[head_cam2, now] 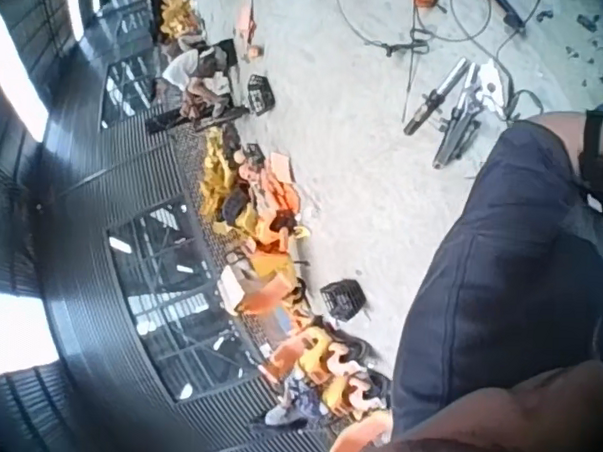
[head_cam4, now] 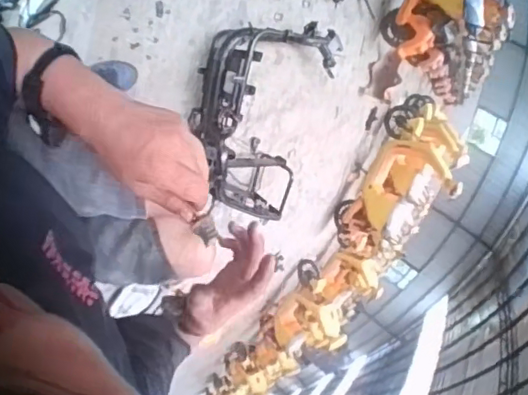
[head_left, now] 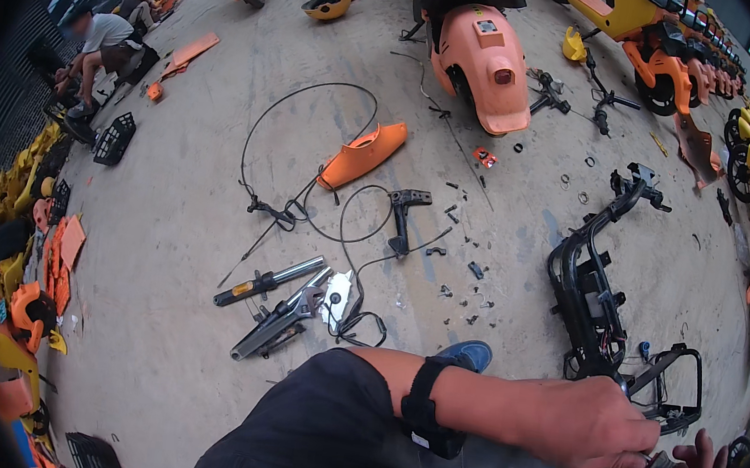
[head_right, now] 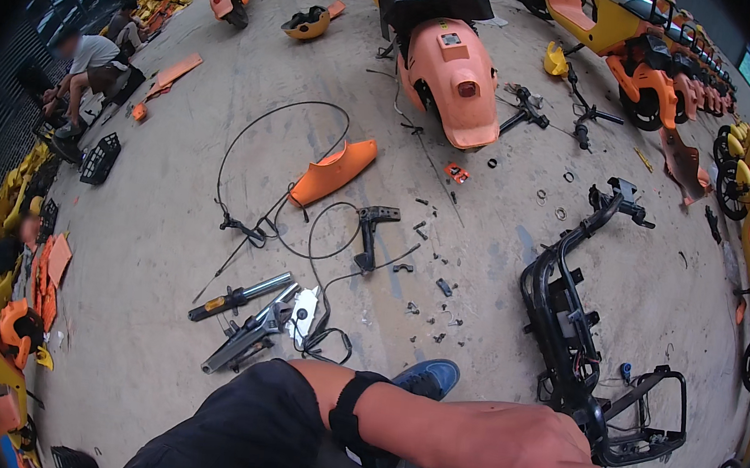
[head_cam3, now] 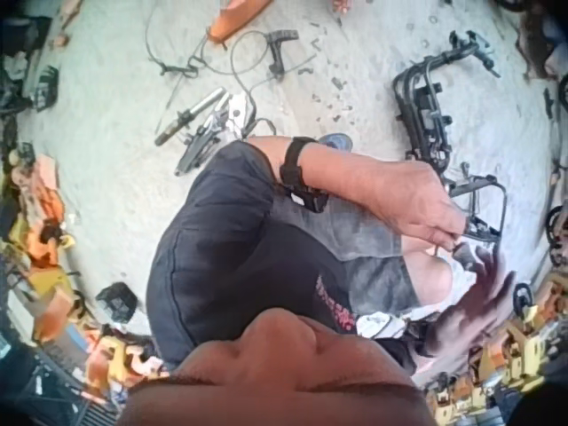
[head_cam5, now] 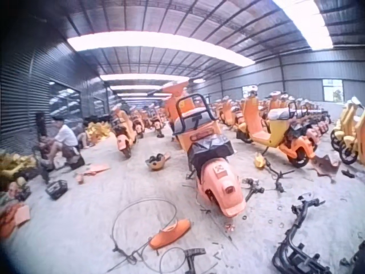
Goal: The person assembles components onto a motorcycle frame while sitting on the floor using a ratchet and an adjustable wrench. They align a metal bracket with the frame and use tools to fasten bolts.
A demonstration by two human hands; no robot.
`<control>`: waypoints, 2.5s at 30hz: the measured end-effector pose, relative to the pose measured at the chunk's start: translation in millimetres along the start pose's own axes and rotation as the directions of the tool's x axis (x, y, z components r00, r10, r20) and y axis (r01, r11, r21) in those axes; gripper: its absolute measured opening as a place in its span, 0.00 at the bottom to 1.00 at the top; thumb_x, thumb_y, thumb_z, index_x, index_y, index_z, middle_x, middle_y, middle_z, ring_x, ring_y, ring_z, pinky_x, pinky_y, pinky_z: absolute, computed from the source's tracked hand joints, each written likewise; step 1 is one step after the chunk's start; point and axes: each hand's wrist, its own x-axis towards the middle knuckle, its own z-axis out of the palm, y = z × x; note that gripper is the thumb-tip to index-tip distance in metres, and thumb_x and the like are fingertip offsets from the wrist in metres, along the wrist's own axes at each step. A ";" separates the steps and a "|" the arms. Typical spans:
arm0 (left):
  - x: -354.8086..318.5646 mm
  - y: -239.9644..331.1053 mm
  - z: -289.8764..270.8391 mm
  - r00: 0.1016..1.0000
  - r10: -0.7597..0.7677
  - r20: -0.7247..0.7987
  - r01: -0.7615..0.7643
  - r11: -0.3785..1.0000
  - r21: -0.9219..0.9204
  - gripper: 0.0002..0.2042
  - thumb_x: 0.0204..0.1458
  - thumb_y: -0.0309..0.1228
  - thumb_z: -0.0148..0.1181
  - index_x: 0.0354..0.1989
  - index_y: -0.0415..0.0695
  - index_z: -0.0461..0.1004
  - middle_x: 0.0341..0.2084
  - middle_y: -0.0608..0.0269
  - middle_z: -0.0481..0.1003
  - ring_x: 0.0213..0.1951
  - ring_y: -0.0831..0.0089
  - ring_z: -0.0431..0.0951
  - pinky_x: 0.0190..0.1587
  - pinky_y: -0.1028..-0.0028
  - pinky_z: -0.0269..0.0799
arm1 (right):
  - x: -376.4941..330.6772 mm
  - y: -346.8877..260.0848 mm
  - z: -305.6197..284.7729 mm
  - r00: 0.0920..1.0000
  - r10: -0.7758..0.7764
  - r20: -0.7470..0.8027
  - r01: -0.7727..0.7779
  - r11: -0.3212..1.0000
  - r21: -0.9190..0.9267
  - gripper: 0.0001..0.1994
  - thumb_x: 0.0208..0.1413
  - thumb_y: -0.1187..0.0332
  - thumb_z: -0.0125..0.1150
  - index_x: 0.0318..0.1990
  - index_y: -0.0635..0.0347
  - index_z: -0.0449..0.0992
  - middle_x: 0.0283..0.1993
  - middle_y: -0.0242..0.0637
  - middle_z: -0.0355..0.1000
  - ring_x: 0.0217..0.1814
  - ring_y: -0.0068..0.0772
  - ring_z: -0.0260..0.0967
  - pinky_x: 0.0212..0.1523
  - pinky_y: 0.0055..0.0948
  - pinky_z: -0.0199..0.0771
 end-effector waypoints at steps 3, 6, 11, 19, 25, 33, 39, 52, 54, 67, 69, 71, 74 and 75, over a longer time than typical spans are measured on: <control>5.2 2.6 1.6 0.998 -0.050 -0.035 0.051 0.998 0.029 0.10 0.53 0.31 0.58 0.38 0.40 0.68 0.26 0.55 0.73 0.30 0.56 0.76 0.30 0.63 0.70 | 21.9 21.9 14.4 0.975 -0.108 0.194 0.109 0.994 0.008 0.37 0.61 0.47 0.53 0.68 0.64 0.51 0.64 0.58 0.60 0.62 0.53 0.63 0.63 0.46 0.60; -7.8 -11.9 6.1 0.989 -0.137 -0.062 0.139 0.990 0.028 0.10 0.52 0.31 0.57 0.38 0.39 0.69 0.30 0.54 0.74 0.34 0.56 0.77 0.33 0.62 0.71 | 30.9 48.4 43.1 0.963 -0.265 0.053 0.256 0.957 0.134 0.17 0.64 0.68 0.46 0.58 0.63 0.66 0.55 0.52 0.66 0.58 0.45 0.68 0.57 0.43 0.69; -164.5 -77.4 -93.4 0.621 -0.651 -0.438 0.763 0.374 0.527 0.10 0.54 0.29 0.56 0.43 0.40 0.73 0.40 0.50 0.75 0.46 0.53 0.74 0.48 0.59 0.69 | 8.2 125.8 -14.0 0.928 -0.209 -0.308 0.155 0.969 -0.190 0.16 0.68 0.75 0.38 0.60 0.65 0.63 0.54 0.48 0.67 0.56 0.41 0.69 0.62 0.40 0.65; -438.5 -94.5 -139.7 -0.275 -0.690 -0.670 0.674 -0.635 0.377 0.21 0.50 0.39 0.57 0.46 0.33 0.71 0.44 0.41 0.75 0.49 0.47 0.75 0.50 0.58 0.73 | 7.4 152.8 -30.2 0.810 0.141 -0.569 -0.085 0.989 0.125 0.13 0.68 0.71 0.45 0.56 0.65 0.66 0.45 0.35 0.65 0.42 0.25 0.65 0.50 0.27 0.67; -475.9 -130.1 -108.8 -0.286 -0.654 -0.700 0.485 -0.729 0.483 0.32 0.50 0.33 0.57 0.63 0.29 0.56 0.52 0.34 0.65 0.49 0.43 0.74 0.50 0.57 0.73 | 24.3 132.5 -3.3 0.849 0.260 -0.461 -0.099 0.934 0.344 0.08 0.65 0.73 0.50 0.49 0.63 0.68 0.41 0.35 0.66 0.36 0.23 0.66 0.41 0.22 0.68; -457.0 -106.0 -122.6 -0.291 -0.549 -0.783 0.738 -0.650 0.181 0.26 0.47 0.30 0.58 0.53 0.31 0.57 0.42 0.33 0.73 0.46 0.44 0.77 0.49 0.57 0.73 | 19.9 124.5 -1.7 0.862 0.279 -0.424 -0.086 0.903 0.420 0.07 0.63 0.75 0.51 0.47 0.64 0.69 0.41 0.36 0.66 0.34 0.21 0.66 0.38 0.21 0.70; -494.0 -82.0 -170.7 -0.350 -0.176 -0.920 0.898 -0.343 -0.277 0.16 0.46 0.26 0.55 0.43 0.29 0.67 0.34 0.40 0.76 0.39 0.50 0.80 0.40 0.60 0.75 | 11.4 127.3 -14.1 0.865 0.317 -0.390 -0.113 0.879 0.463 0.06 0.63 0.75 0.51 0.46 0.64 0.70 0.41 0.35 0.67 0.33 0.19 0.65 0.38 0.20 0.69; -91.4 28.1 -262.6 0.061 -0.531 -0.845 0.395 0.791 -0.468 0.12 0.41 0.23 0.48 0.37 0.43 0.68 0.34 0.63 0.73 0.40 0.68 0.74 0.49 0.57 0.66 | 23.2 118.8 -7.7 0.907 0.331 -0.260 -0.185 0.868 0.461 0.08 0.63 0.76 0.49 0.48 0.65 0.69 0.39 0.35 0.69 0.34 0.21 0.68 0.39 0.21 0.69; -16.4 44.8 -250.0 0.195 -0.606 -0.771 0.379 0.772 -0.511 0.12 0.47 0.26 0.49 0.41 0.41 0.70 0.36 0.62 0.75 0.43 0.67 0.76 0.49 0.59 0.69 | 26.0 119.6 -1.5 0.915 0.326 -0.239 -0.201 0.880 0.429 0.09 0.63 0.76 0.49 0.48 0.65 0.70 0.40 0.36 0.70 0.33 0.21 0.68 0.38 0.21 0.68; 168.2 -39.6 -87.2 0.620 -0.755 -0.212 0.671 0.651 -0.355 0.10 0.55 0.36 0.59 0.39 0.44 0.71 0.30 0.66 0.72 0.34 0.73 0.72 0.39 0.73 0.69 | 78.6 54.6 -25.1 0.944 0.258 -0.206 -0.243 0.965 0.098 0.14 0.60 0.68 0.54 0.51 0.64 0.68 0.42 0.52 0.74 0.46 0.49 0.72 0.47 0.39 0.71; 143.9 -77.7 -35.6 0.517 -0.839 -0.170 0.776 0.543 -0.320 0.12 0.58 0.37 0.57 0.42 0.41 0.70 0.31 0.65 0.72 0.33 0.75 0.70 0.35 0.75 0.68 | 72.8 67.3 -27.1 0.931 0.329 -0.158 -0.326 0.944 0.043 0.16 0.59 0.66 0.55 0.51 0.65 0.68 0.41 0.51 0.74 0.46 0.48 0.72 0.47 0.38 0.71; 121.4 -74.8 3.3 0.403 -0.914 -0.053 0.890 0.404 -0.212 0.15 0.58 0.38 0.57 0.45 0.37 0.70 0.32 0.64 0.72 0.32 0.78 0.69 0.34 0.75 0.65 | 62.0 82.8 -28.0 0.931 0.308 -0.196 -0.319 0.948 -0.024 0.18 0.59 0.64 0.57 0.52 0.65 0.69 0.40 0.48 0.74 0.43 0.43 0.73 0.45 0.35 0.71; 73.5 -91.9 38.0 0.311 -0.946 0.088 0.935 0.288 -0.208 0.12 0.60 0.37 0.56 0.42 0.40 0.69 0.31 0.67 0.72 0.32 0.77 0.72 0.36 0.73 0.69 | 25.7 143.0 -4.0 0.936 0.292 -0.199 -0.331 0.921 -0.207 0.21 0.57 0.62 0.59 0.53 0.68 0.68 0.40 0.50 0.74 0.46 0.47 0.73 0.48 0.37 0.72; 66.1 -97.3 44.3 0.239 -0.962 0.133 0.956 0.209 -0.208 0.12 0.60 0.37 0.56 0.41 0.41 0.69 0.31 0.67 0.72 0.32 0.77 0.72 0.36 0.73 0.70 | 14.9 157.9 -6.2 0.915 0.379 -0.140 -0.399 0.900 -0.177 0.22 0.57 0.61 0.59 0.52 0.69 0.67 0.40 0.52 0.74 0.46 0.50 0.73 0.47 0.39 0.72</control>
